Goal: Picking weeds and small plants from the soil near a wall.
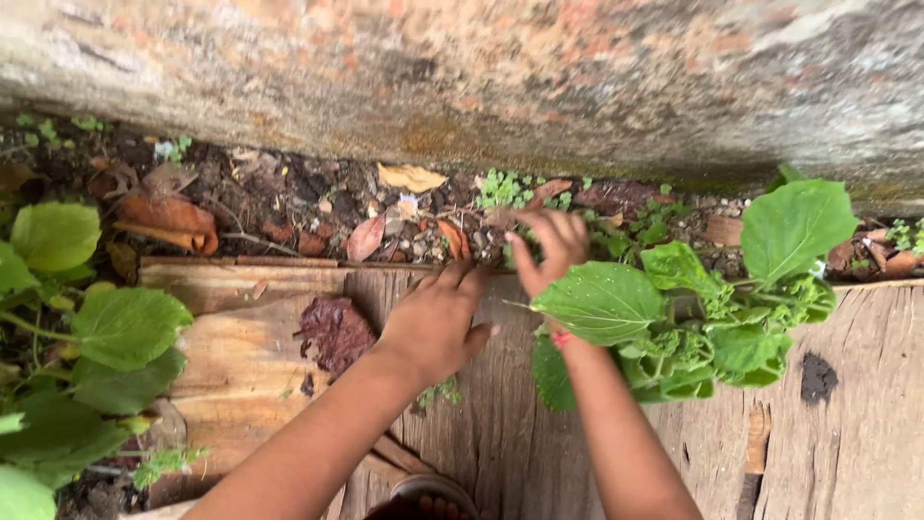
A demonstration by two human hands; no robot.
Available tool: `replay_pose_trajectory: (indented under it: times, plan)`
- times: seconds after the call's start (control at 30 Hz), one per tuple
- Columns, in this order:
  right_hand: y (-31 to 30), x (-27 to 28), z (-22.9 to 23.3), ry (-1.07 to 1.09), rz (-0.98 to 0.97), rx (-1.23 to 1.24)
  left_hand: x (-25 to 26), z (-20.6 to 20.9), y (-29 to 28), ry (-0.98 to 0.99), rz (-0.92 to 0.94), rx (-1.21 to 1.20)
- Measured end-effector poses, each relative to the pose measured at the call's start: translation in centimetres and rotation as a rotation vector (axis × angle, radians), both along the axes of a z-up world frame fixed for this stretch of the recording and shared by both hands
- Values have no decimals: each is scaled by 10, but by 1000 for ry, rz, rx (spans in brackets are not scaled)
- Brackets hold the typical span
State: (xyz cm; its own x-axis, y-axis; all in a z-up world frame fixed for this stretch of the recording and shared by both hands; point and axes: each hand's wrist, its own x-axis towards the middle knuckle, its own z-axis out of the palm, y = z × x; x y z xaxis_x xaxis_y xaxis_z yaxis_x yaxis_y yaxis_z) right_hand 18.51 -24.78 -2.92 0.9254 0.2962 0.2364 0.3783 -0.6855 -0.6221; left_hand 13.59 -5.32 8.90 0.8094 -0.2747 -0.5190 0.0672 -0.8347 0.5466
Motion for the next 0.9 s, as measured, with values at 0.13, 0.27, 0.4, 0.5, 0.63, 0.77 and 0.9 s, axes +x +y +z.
replay_pose_trajectory:
  times: [0.13,0.27,0.4,0.5,0.63,0.77,0.9]
  plan:
    - [23,4,-6,-29,-37,-84,16,5,7,231,-144,129]
    - [34,4,-10,84,-108,-264,16,4,26,130,-250,259]
    - [35,-2,0,22,-115,-333,11,9,43,44,-228,291]
    - [29,-8,-11,-35,-98,-428,12,6,47,129,-257,309]
    - [32,-7,16,-47,-136,-376,9,-2,36,160,-259,310]
    - [43,-12,10,-15,-205,-161,10,-8,27,102,-337,332]
    - [87,-8,54,48,-226,5,12,12,22,238,-329,384]
